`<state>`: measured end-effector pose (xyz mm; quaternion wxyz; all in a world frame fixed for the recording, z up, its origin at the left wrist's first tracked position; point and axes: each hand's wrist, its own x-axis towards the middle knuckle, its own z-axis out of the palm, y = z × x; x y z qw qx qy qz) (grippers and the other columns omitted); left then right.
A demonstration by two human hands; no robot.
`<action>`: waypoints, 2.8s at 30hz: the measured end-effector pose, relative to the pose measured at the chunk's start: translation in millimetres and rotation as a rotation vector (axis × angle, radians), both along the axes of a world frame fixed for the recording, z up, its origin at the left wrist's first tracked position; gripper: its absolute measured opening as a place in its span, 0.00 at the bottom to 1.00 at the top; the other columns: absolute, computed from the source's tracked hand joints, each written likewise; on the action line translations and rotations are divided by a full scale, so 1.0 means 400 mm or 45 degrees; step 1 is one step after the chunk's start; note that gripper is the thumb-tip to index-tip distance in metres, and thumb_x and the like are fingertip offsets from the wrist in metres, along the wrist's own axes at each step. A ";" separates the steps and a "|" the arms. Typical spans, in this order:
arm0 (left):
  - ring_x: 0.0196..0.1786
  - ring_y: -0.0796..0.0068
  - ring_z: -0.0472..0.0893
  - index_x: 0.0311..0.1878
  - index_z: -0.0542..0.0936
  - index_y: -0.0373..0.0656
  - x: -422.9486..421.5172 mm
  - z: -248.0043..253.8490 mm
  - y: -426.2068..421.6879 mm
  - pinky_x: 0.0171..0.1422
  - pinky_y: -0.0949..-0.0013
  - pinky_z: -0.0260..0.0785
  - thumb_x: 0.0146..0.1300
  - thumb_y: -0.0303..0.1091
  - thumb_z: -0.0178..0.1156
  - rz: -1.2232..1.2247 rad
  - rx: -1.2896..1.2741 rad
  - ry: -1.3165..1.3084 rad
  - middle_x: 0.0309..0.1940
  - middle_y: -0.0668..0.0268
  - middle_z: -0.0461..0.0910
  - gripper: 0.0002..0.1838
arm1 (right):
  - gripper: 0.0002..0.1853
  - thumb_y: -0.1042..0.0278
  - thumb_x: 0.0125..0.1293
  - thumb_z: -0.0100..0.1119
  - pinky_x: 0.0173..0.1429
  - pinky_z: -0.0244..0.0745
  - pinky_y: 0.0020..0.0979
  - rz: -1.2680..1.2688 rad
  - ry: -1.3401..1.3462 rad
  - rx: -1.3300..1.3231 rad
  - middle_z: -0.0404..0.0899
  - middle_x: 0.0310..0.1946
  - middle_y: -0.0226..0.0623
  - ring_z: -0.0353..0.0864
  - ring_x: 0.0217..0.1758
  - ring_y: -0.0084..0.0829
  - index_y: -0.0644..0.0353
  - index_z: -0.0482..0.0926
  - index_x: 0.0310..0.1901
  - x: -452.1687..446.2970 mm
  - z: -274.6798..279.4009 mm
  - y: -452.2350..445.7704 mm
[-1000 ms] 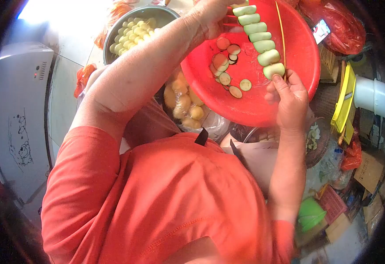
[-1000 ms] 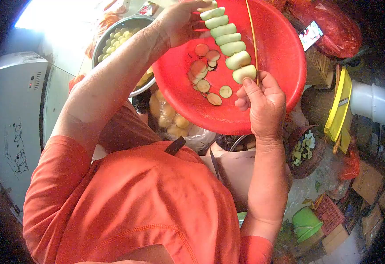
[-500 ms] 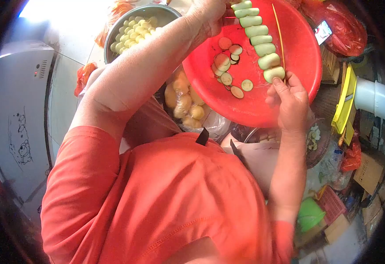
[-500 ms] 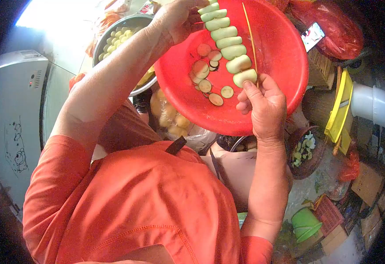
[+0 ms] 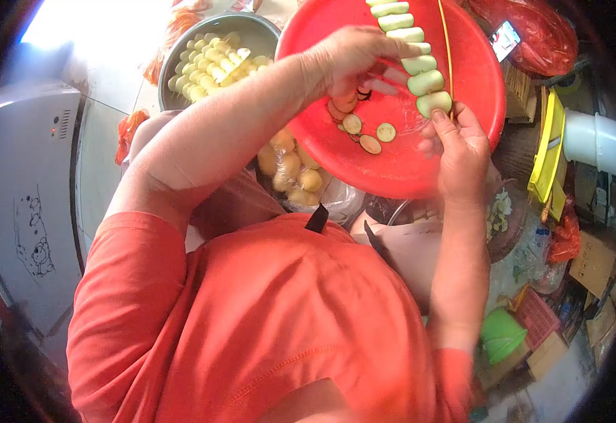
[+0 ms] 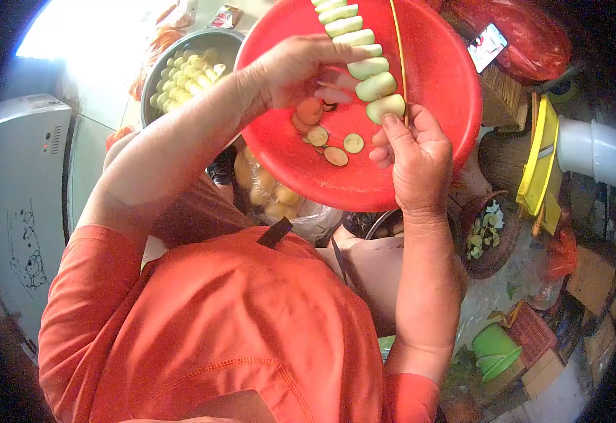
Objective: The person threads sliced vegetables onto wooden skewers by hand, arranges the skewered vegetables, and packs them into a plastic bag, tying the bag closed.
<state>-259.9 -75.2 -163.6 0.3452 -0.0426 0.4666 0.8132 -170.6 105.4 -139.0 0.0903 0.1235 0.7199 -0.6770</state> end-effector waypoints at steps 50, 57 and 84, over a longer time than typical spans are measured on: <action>0.45 0.68 0.80 0.56 0.70 0.40 0.158 0.111 -0.097 0.51 0.66 0.74 0.65 0.35 0.55 0.379 -0.003 0.167 0.45 0.63 0.78 0.18 | 0.09 0.69 0.64 0.54 0.23 0.67 0.19 0.187 0.105 -0.214 0.76 0.23 0.32 0.73 0.20 0.18 0.65 0.75 0.43 0.083 0.062 -0.104; 0.32 0.70 0.79 0.46 0.74 0.39 0.180 0.104 -0.145 0.36 0.67 0.77 0.61 0.32 0.60 0.506 -0.080 0.189 0.34 0.63 0.79 0.12 | 0.07 0.70 0.62 0.53 0.21 0.64 0.21 0.339 0.040 -0.332 0.77 0.23 0.33 0.73 0.20 0.20 0.64 0.75 0.38 0.110 0.115 -0.112; 0.36 0.69 0.76 0.51 0.71 0.43 0.452 -0.067 -0.274 0.41 0.66 0.72 0.63 0.35 0.55 0.177 -0.253 -0.163 0.39 0.65 0.76 0.14 | 0.05 0.65 0.63 0.54 0.31 0.71 0.25 -1.047 -0.335 -0.405 0.75 0.28 0.27 0.74 0.28 0.21 0.54 0.75 0.38 0.944 -0.454 0.529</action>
